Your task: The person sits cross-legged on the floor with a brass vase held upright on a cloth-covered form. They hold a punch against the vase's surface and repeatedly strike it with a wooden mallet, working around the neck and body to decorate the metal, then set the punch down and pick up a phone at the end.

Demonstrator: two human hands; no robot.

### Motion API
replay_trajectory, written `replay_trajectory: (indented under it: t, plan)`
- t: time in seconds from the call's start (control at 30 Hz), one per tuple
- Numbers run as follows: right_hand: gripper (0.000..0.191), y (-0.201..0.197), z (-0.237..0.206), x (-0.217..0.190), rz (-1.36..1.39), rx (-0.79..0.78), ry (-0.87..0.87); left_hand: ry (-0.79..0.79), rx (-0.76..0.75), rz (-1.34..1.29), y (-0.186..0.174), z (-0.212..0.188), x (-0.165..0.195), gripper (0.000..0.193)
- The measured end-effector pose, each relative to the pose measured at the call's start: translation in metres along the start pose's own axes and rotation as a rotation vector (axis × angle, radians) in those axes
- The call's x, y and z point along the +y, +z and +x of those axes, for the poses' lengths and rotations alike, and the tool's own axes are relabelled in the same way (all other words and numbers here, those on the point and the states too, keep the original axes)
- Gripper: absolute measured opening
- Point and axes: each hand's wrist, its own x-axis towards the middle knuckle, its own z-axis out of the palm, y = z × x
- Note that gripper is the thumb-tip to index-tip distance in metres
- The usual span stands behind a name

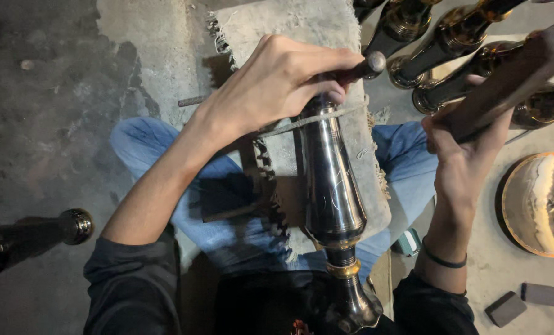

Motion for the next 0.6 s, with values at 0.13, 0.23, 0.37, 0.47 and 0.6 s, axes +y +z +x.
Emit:
replay_trajectory:
  t: [0.13,0.23,0.37,0.47,0.6]
  plan:
    - [0.057,-0.005,0.010,-0.024,-0.486,-0.032,-0.312,0.081,0.003,0.069,0.003,0.003,-0.003,0.036]
    - [0.054,-0.007,0.013,-0.034,-0.374,-0.031,-0.399,0.101,0.020,0.084,0.004,0.003,-0.004,0.037]
    - [0.061,-0.002,0.011,-0.028,0.178,0.096,-0.228,0.091,0.017,0.077,0.004,0.002,-0.005,0.036]
    - [0.064,0.007,0.013,-0.028,-0.267,0.029,-0.417,0.084,-0.008,0.074,0.006,0.002,-0.005,0.036]
    - [0.070,0.022,0.021,-0.061,-0.771,0.069,-0.573,0.096,-0.035,0.116,0.008,-0.003,-0.003,0.037]
